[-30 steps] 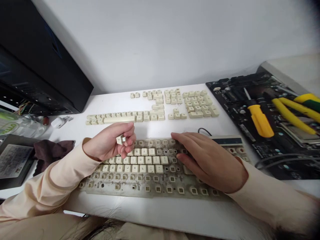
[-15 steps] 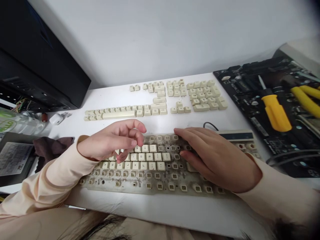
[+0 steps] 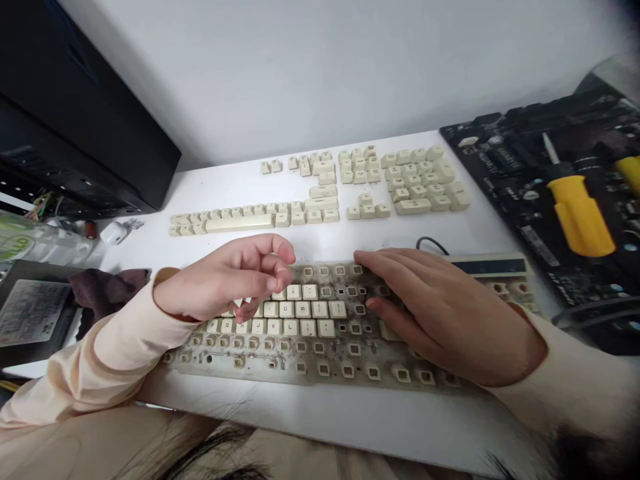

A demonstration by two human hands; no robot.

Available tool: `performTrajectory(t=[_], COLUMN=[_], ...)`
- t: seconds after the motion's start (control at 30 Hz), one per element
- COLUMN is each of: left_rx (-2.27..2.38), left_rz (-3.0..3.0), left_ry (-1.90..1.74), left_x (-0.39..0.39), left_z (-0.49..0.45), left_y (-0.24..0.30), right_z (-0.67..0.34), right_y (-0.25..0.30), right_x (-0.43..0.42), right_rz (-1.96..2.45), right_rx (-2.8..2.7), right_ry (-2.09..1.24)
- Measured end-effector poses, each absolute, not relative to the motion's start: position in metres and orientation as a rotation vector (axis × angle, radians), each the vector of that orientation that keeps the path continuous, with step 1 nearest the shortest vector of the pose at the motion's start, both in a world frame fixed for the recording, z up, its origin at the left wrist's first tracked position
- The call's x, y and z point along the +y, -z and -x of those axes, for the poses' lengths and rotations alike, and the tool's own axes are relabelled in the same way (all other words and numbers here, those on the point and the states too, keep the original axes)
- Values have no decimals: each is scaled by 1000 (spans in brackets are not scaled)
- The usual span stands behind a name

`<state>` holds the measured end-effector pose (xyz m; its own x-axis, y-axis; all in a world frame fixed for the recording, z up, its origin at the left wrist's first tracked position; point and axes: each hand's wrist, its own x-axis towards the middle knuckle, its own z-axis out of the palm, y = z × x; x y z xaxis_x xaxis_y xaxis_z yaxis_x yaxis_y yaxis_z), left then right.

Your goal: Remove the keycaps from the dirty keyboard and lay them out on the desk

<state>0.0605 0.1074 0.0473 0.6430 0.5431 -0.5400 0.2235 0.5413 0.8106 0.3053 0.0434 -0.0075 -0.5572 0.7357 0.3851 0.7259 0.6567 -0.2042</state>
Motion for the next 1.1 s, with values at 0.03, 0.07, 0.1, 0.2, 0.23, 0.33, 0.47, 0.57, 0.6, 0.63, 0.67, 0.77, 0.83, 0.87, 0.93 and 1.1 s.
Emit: performTrajectory(t=[0.03,0.07,0.1,0.2,0.23,0.33,0.47,0.57,0.6,0.63,0.67,0.77,0.83,0.87,0.93,1.1], left_rx=[873,861,852,851,853,856,855,870,877,882,889,927,965,977,980,1008], left_rz=[-1003,-993,-985,-964,-962,-963,-966,-971,-981,-999,-1022,-1054,-1015,-983,-938,-1154], left_ry=[-227,-231,-232,-226,-224,-222,-222,-232,-243,-259,-279,-313,-312,-312,-317,-269], left_x=[107,108,108,108,108,108,108,108,108,109,109,109,109,109,108,100], left_z=[-60,-60,-59,-59,-59,-59,-60,-60,-60,-60,-60,-59,-57,-56,-54,-50], left_y=[-47,-47,-47,-47,-47,-48,-47,-47,-47,-47,-47,-47,-46,-46,-46,-54], right_z=[-305,-305,-305,-305,-305,-305,-305,-305,-305,-305,-305,-305,-305,-305,-305,-305], right_y=[7,7,7,8,8,9,9,8,8,8,8,8,9,9,10,9], right_x=[43,43,43,43,43,43,43,43,43,44,44,44,44,43,43,43], right_rz=[1140,1137,1137,1136,1136,1139,1144,1147,1146,1143,1139,1137,1143,1144,1144,1142], right_rx=[-2437,-2436,-2435,-2435,-2434,-2428,-2434,-2434,-2434,-2435,-2436,-2437,-2434,-2432,-2429,-2429], right_ry=[-26,-23,-23,-27,-26,-22,-18,-11,-10,-11,-15,-24,-18,-12,-3,4])
